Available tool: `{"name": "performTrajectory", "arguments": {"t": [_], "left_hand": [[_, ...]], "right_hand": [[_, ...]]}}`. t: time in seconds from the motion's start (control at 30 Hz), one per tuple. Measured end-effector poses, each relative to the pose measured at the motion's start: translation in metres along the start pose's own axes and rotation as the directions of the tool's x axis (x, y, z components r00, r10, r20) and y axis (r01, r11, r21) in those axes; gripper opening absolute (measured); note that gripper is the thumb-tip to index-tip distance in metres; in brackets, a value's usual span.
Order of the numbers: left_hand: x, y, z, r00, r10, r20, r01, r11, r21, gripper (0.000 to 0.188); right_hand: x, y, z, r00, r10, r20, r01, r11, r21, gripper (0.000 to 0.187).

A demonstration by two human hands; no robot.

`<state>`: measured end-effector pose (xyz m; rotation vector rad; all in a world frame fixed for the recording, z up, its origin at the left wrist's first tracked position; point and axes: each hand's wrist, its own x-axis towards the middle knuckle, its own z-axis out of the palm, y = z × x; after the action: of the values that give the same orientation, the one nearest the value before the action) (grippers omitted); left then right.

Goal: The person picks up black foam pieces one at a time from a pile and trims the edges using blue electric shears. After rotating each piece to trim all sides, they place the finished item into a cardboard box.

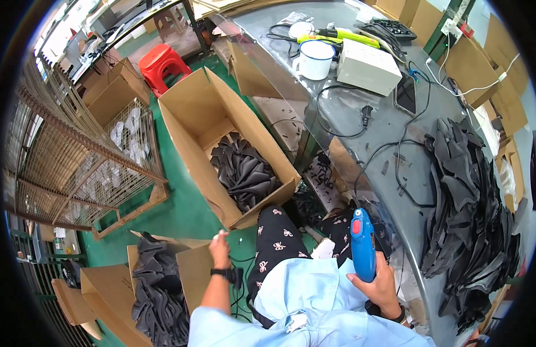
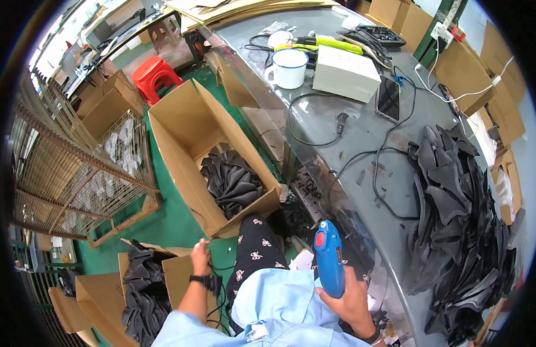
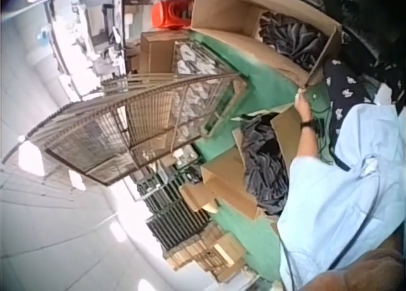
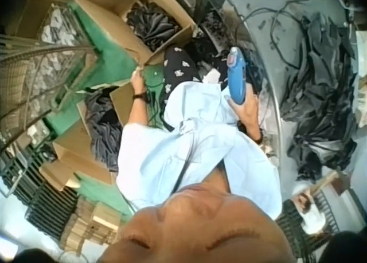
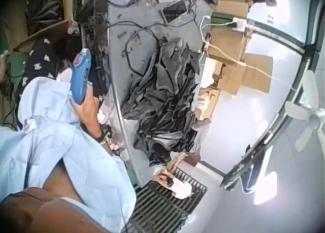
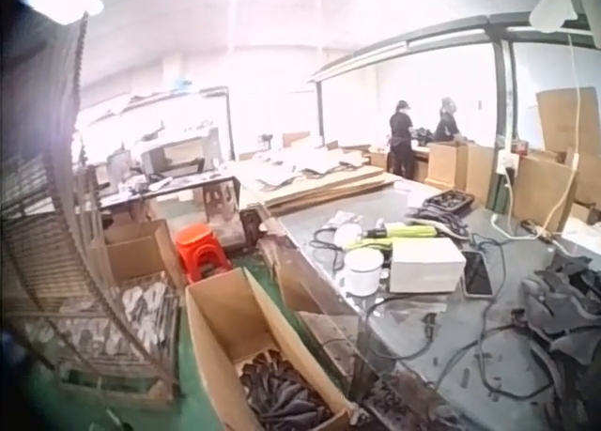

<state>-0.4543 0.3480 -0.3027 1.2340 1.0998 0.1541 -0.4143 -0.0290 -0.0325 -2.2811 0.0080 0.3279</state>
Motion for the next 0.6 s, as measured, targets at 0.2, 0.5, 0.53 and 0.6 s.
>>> {"name": "performTrajectory", "arguments": {"t": [0.2, 0.5, 0.53, 0.6], "left_hand": [[-0.003, -0.112, -0.164, 0.995, -0.028, -0.100, 0.102, 0.403, 0.909, 0.043], [0.005, 0.009, 0.042, 0.708, 0.704, 0.053, -0.485, 0.431, 0.761, 0.062], [0.003, 0.022, 0.065, 0.688, 0.710, 0.151, -0.552, 0.378, 0.743, 0.062], [-0.002, 0.034, 0.106, 0.666, 0.672, 0.324, -0.613, 0.245, 0.751, 0.062]], "right_hand": [[0.011, -0.004, 0.005, 0.992, -0.093, 0.081, 0.089, 0.995, 0.042, 0.060], [0.003, 0.014, -0.002, 1.000, -0.014, 0.023, 0.014, 1.000, -0.009, 0.061], [0.002, 0.015, -0.001, 1.000, -0.009, 0.015, 0.009, 1.000, -0.010, 0.061], [0.001, 0.015, -0.001, 1.000, 0.013, 0.003, -0.013, 1.000, 0.013, 0.061]]}}
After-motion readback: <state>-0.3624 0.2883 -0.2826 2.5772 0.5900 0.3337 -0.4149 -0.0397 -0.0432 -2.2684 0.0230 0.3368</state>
